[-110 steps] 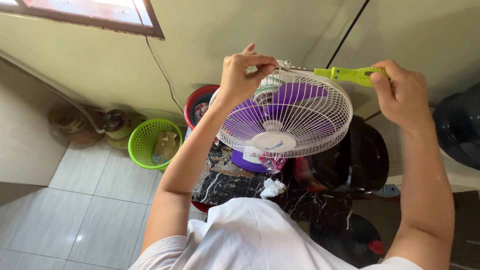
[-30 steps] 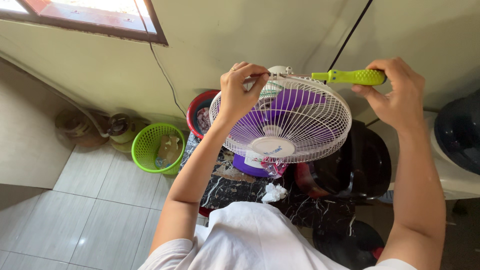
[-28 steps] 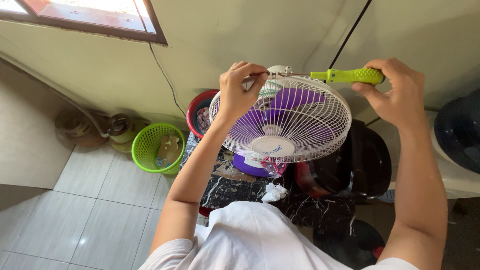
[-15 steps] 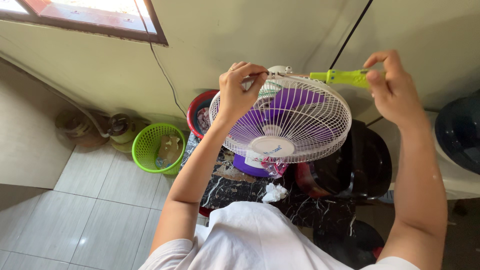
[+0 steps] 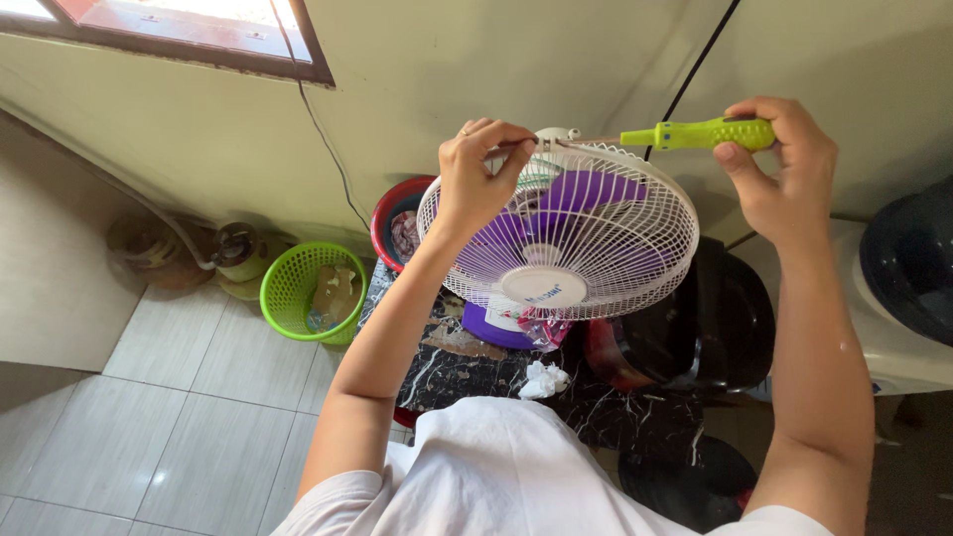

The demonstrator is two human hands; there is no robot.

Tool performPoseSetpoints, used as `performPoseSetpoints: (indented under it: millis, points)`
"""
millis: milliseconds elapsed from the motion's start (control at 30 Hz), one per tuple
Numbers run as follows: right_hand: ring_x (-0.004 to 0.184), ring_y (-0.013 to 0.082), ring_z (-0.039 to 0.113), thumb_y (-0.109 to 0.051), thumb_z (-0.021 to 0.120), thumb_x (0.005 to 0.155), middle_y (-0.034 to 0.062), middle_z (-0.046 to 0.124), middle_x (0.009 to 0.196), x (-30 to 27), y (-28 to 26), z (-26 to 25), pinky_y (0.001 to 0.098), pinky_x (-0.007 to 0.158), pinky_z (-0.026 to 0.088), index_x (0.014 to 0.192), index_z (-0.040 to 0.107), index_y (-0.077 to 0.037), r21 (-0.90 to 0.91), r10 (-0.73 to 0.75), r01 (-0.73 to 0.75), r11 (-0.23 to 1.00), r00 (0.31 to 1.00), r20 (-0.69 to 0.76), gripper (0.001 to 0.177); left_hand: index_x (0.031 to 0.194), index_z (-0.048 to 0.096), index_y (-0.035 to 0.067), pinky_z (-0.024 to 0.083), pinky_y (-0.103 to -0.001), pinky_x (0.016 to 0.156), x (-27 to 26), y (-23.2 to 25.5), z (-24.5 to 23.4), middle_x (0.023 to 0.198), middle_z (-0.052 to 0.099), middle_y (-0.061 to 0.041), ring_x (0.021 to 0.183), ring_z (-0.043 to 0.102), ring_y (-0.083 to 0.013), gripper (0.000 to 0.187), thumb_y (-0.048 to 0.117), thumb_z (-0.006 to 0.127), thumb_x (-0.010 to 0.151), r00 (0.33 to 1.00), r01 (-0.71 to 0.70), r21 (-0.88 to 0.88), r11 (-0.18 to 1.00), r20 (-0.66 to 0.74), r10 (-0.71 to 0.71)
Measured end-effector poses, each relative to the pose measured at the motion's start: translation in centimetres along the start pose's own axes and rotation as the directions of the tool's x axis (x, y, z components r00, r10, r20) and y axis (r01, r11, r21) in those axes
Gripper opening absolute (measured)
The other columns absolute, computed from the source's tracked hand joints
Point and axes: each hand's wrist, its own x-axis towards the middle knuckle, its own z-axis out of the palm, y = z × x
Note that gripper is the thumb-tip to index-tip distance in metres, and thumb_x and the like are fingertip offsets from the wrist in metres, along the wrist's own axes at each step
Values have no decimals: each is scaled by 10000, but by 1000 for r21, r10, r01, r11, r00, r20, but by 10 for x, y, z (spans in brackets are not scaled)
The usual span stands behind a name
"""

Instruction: The person wipes the front grill of a purple fan with a cloth, then attaches it to the fan body. They secure the grill using a green screwdriver, tightening the screw at the top of the fan.

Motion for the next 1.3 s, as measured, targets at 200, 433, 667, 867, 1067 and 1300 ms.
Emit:
performPoseSetpoints:
  millis: [200, 433, 667, 867, 1067, 1300]
  points:
    - [607, 87, 481, -354, 696, 1160, 29, 528, 662, 2, 22, 4, 243, 556, 323, 1002, 714, 33, -148, 207, -209, 967, 978, -32, 419, 959, 771, 24, 622, -285, 800, 3, -5, -2, 889, 729, -76, 870, 710, -172, 81, -19, 741, 897, 1000, 14, -14, 1000, 17, -14]
    - [676, 48, 541, -374, 646, 1034, -23, 598, 866, 2, -9, -12, 211, 580, 422, 1257, 469, 8, 14, 196, -204, 979, 957, 215, 477, 962, 771, 25, 671, -275, 809, 1, -7, 0, 906, 733, -80, 875, 749, -165, 61, 9, 749, 907, 999, 44, -29, 999, -27, -45]
    - [974, 204, 690, -114, 779, 1053, 150, 657, 1114, -7, -11, -4, 301, 857, 593, 1216, 666, 11, -270, -150, 157, 950, 988, 45, 235, 958, 773, 30, 668, -267, 787, 0, -7, 4, 883, 732, -69, 858, 751, -160, 59, 21, 752, 903, 998, 45, -29, 999, -33, -46]
    - [893, 176, 690, -157, 796, 1085, 108, 712, 1059, -12, 2, -3, 275, 790, 567, 1231, 731, 12, -277, -42, 54, 959, 998, 52, 233, 924, 774, 35, 643, -271, 745, -1, -9, -2, 868, 749, -57, 832, 745, -158, 40, 25, 772, 886, 999, 40, 29, 999, -25, -39]
    - [674, 167, 583, -297, 713, 1135, 89, 652, 807, -3, -6, -5, 278, 611, 448, 1153, 736, 13, -291, 113, -77, 954, 987, 110, 311, 924, 765, 34, 644, -269, 743, -1, -7, 0, 856, 736, -57, 837, 735, -163, 41, 16, 764, 887, 998, 40, 1, 999, -40, -40]
    - [524, 148, 509, -426, 462, 1194, 53, 560, 630, 3, -5, -6, 295, 489, 397, 1018, 736, -5, -199, 472, -440, 876, 866, 166, 533, 912, 771, 45, 594, -283, 720, -1, -10, 2, 835, 742, -47, 816, 715, -163, 47, 17, 775, 874, 999, -2, 40, 999, -44, 4]
